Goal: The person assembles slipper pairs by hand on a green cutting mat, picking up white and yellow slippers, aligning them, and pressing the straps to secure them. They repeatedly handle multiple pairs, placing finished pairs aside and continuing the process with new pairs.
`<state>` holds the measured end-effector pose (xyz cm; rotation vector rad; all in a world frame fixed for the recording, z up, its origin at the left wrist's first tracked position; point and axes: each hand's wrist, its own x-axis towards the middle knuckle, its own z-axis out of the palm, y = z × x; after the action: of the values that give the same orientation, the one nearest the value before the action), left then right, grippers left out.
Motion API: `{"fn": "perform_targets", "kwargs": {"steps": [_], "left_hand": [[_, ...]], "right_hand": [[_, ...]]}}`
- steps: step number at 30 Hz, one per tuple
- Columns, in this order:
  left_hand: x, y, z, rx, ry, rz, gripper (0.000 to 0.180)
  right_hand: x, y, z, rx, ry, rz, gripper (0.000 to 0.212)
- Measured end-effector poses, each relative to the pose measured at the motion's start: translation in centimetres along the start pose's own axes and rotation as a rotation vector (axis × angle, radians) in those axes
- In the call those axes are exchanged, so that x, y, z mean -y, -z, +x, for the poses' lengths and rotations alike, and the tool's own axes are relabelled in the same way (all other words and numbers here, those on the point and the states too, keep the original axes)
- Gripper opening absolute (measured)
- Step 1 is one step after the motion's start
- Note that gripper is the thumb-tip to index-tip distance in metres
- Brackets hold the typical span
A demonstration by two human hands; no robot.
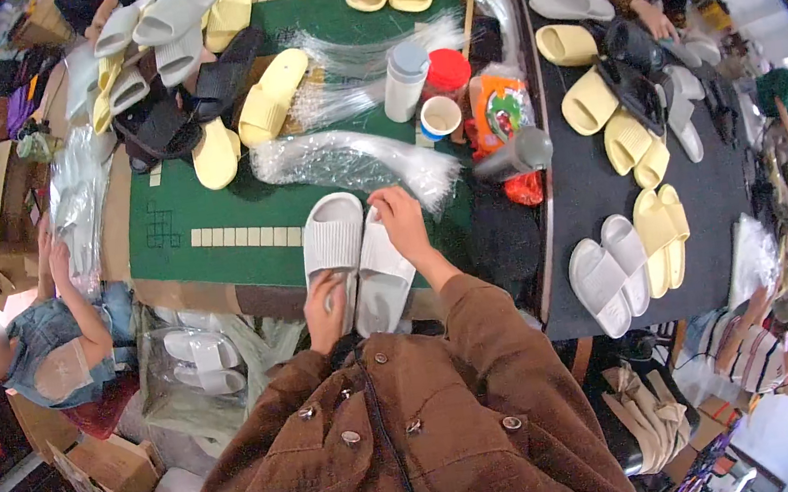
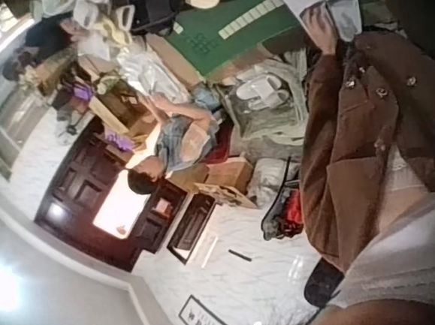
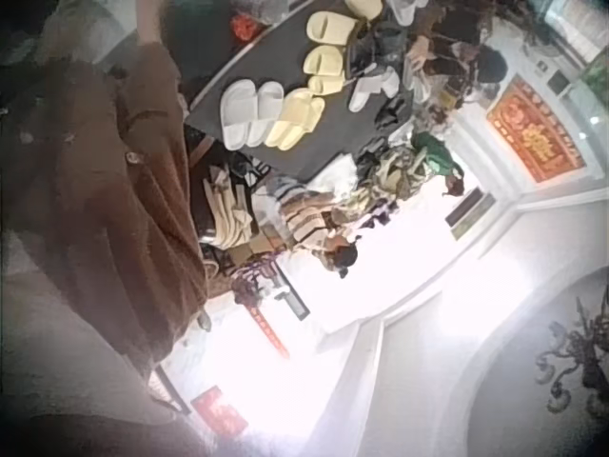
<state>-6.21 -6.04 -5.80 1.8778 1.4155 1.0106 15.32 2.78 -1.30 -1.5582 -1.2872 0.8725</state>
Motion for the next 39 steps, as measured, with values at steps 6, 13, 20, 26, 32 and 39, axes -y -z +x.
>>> {"fn": "perform_targets", "kwargs": {"steps": [6,13,20,26,32,39], "left_hand": [[-5.8,0.8,5.6,0.04,0.226,-0.197,0.02],[-4.2,-3.8,9.6,0.211,0.201,-0.306,0.016],[-3.2,-4.2,9.9,0.132,0.352,-0.267,0.013],[-3.5,-4.0,9.7,0.079,0.356,-0.339,0.012],[-3.7,-4.2,9.5,0.123,0.379,-0.367,0.011],[-4.1,-4.3,9.4,0.138,0.337,-0.446,0.012]], "right_hand": [[0.7,0.1,-2.7,0.214,0.231,-0.191,0.01],[-0.1,-0.3,-2.8,0.166,0.118,-0.067,0.01],[0.1,-0.4,-2.8,0.002,-0.036,0.144,0.014],[-0.2,-0.1,-2.7,0.053,-0.232,0.326,0.013],[0.7,0.0,-2.9,0.101,-0.192,0.155,0.017],[0.4,0.0,-3.1,0.083,-0.12,-0.015,0.014]]}}
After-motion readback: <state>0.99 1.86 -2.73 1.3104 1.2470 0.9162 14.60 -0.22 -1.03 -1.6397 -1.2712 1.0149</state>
